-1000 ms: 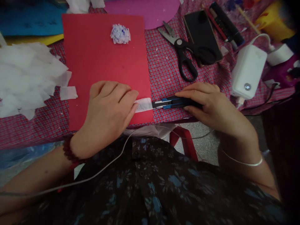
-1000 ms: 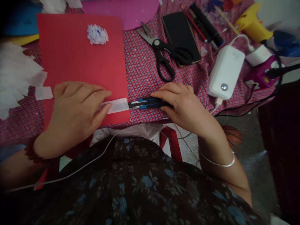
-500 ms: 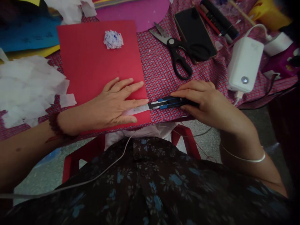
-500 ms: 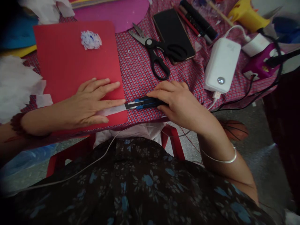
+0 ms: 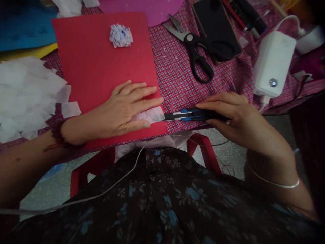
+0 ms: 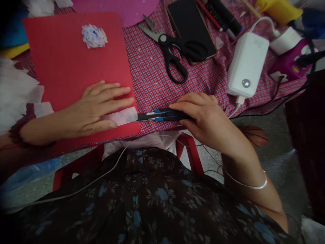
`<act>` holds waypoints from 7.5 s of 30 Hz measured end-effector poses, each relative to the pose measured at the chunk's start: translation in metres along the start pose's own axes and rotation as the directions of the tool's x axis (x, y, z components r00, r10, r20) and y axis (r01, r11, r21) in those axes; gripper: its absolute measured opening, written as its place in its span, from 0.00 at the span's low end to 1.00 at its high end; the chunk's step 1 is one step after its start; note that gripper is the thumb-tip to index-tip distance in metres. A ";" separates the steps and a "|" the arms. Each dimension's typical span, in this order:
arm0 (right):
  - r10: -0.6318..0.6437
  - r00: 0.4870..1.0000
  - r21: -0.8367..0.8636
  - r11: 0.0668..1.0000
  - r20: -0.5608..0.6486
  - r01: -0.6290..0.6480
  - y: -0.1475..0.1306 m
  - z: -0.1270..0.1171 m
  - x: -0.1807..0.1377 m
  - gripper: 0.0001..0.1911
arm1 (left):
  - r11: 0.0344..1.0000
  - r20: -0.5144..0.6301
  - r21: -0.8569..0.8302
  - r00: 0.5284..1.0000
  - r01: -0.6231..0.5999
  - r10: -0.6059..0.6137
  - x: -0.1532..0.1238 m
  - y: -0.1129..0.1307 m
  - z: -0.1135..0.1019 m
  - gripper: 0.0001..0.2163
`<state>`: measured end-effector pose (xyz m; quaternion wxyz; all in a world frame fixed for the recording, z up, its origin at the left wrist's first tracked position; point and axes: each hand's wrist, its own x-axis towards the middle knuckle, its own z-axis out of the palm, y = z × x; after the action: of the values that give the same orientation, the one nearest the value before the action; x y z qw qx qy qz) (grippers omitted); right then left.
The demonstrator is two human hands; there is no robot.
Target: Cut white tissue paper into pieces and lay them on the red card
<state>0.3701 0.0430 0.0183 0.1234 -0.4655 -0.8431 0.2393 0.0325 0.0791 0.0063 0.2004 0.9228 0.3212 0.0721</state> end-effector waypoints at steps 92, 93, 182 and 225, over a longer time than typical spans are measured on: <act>-0.202 0.972 0.029 0.979 0.122 0.200 -0.036 0.005 0.037 0.24 | 0.988 0.023 0.121 0.995 0.096 -0.099 -0.013 -0.011 -0.001 0.28; -0.201 0.971 0.025 0.980 0.126 0.200 -0.038 0.006 0.038 0.24 | 0.984 0.032 0.151 0.995 0.091 -0.097 -0.013 -0.010 -0.002 0.28; -0.218 0.975 0.004 0.976 0.036 0.218 -0.053 0.028 0.023 0.23 | 0.980 -0.004 0.159 0.992 0.122 -0.123 -0.051 -0.046 -0.007 0.32; -0.227 0.966 -0.036 0.972 0.123 0.233 -0.093 0.045 0.036 0.26 | 0.973 -0.092 0.190 0.989 0.132 -0.116 -0.037 -0.021 -0.002 0.27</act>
<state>0.2636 0.0187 0.0280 0.0885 -0.3526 -0.9029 0.2295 -0.0087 0.0724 -0.0007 0.0997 0.9124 0.3917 0.0645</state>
